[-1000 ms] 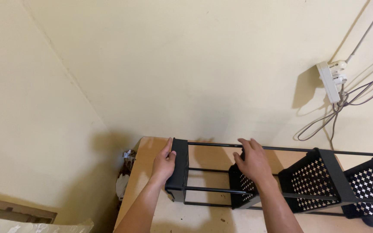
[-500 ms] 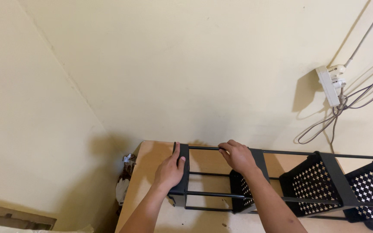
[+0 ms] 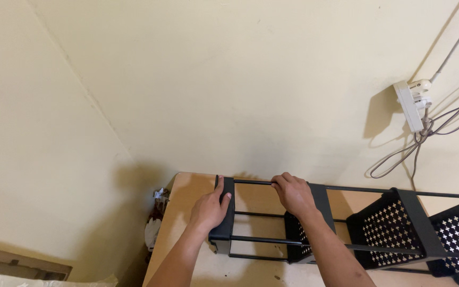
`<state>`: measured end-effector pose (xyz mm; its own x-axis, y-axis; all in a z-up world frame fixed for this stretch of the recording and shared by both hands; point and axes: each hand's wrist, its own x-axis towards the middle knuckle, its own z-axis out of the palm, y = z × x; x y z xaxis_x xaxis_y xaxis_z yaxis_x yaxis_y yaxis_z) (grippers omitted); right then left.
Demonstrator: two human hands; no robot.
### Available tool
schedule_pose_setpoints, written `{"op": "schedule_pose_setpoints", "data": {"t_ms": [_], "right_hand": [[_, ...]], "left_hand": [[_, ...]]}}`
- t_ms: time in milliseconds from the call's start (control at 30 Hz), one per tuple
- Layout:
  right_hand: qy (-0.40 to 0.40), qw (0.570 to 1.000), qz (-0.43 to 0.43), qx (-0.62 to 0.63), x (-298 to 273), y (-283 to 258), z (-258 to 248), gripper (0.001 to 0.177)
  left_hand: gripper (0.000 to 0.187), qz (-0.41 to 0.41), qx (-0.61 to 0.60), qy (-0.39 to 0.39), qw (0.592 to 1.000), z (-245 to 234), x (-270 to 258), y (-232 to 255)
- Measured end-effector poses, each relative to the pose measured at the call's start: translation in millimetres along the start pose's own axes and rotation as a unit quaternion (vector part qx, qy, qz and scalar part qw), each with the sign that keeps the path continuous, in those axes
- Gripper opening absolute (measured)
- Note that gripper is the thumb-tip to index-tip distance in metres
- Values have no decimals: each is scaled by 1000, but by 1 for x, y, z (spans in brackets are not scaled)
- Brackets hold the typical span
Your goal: The person assembles a three-tier rolling plant stand by inserting vertical metal poles into the plastic shelf units and connecting them in sequence. The person then lifts and sets the completed stand upright on the table.
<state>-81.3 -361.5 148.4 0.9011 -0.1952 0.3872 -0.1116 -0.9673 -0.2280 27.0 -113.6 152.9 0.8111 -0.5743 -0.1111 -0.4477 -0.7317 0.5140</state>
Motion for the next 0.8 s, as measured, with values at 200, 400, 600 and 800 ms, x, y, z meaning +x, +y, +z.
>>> {"op": "schedule_pose_setpoints", "data": {"t_ms": [200,400,600,800], "right_hand": [[-13,1000,10,-4,0,1,1,17],[-4,1000,10,-5,0,0,1,18],[-22,999,23,-6,1,0,0,19],[-11,1000,20,-6,0,2,4,18]], "left_hand": [[68,-11,8,-20,1000,0,2,4],[67,3,9,-16,1000,-3,1,4],[68,2,10,-26,1000,-3,-1,4],[67,12,8,-12,1000,1,1,3]]}}
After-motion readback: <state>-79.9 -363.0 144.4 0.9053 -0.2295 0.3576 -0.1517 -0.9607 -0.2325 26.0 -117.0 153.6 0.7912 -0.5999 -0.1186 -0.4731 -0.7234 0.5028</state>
